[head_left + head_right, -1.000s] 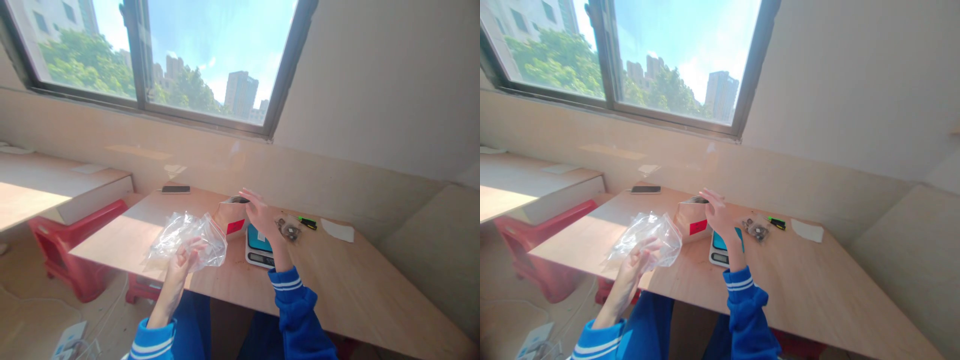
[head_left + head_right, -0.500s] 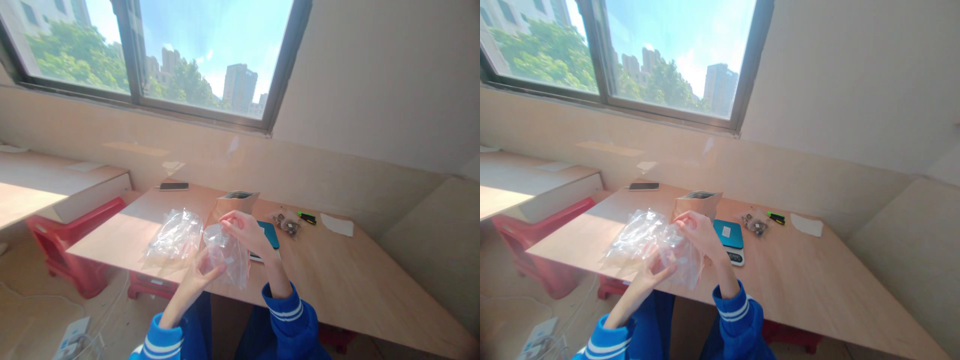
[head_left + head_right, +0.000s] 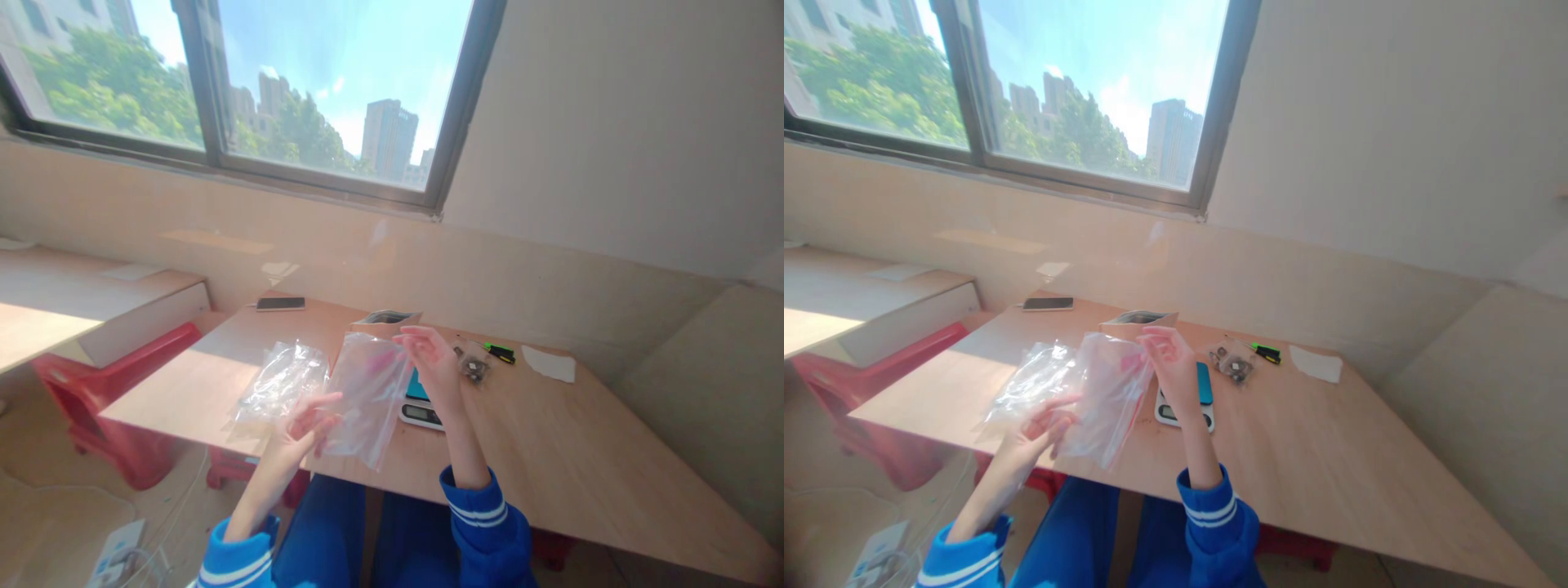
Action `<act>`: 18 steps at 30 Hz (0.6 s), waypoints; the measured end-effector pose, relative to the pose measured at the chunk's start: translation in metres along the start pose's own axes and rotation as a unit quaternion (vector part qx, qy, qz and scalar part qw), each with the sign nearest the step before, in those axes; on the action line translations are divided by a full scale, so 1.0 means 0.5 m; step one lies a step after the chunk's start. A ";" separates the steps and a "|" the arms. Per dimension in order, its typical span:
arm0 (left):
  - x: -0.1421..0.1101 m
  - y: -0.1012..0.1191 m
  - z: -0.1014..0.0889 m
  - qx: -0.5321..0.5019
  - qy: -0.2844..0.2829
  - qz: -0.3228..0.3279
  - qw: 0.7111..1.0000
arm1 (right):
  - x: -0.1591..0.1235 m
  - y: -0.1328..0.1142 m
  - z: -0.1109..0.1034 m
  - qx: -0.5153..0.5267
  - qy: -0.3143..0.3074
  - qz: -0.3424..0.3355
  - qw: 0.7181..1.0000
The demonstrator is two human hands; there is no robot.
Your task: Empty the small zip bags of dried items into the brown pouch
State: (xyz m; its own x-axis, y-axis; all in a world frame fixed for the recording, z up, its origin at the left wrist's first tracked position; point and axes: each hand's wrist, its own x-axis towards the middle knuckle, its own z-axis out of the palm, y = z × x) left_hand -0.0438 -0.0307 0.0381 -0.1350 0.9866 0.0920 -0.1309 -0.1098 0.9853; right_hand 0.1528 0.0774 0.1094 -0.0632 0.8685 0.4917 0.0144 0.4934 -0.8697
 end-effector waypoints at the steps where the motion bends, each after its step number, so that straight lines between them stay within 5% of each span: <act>1: -0.001 0.002 -0.016 0.000 0.019 0.005 1.000 | 0.003 0.012 -0.014 -0.006 0.025 -0.007 1.000; 5: 0.002 -0.005 -0.088 -0.005 0.153 0.012 0.988 | 0.030 0.096 -0.099 -0.133 0.131 -0.001 0.982; 7: 0.007 -0.014 -0.114 -0.014 0.212 0.005 0.977 | 0.049 0.153 -0.145 -0.297 0.166 0.035 0.940; 9: 0.016 -0.022 -0.128 -0.024 0.253 0.006 0.967 | 0.066 0.207 -0.179 -0.353 0.185 0.072 0.914; 14: 0.052 -0.030 -0.131 0.006 0.266 -0.018 0.964 | 0.096 0.295 -0.210 -0.442 0.222 0.153 0.855; 18: 0.099 -0.041 -0.156 0.139 0.275 -0.021 0.951 | 0.109 0.325 -0.213 -0.488 0.242 0.186 0.818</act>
State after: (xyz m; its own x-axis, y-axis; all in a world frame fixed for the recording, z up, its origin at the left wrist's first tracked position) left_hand -0.1242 0.0108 0.0114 -0.6392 0.7681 0.0388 0.1077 0.0395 0.9934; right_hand 0.2579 0.2100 -0.0002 0.5254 0.7680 0.3663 0.7476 -0.2111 -0.6297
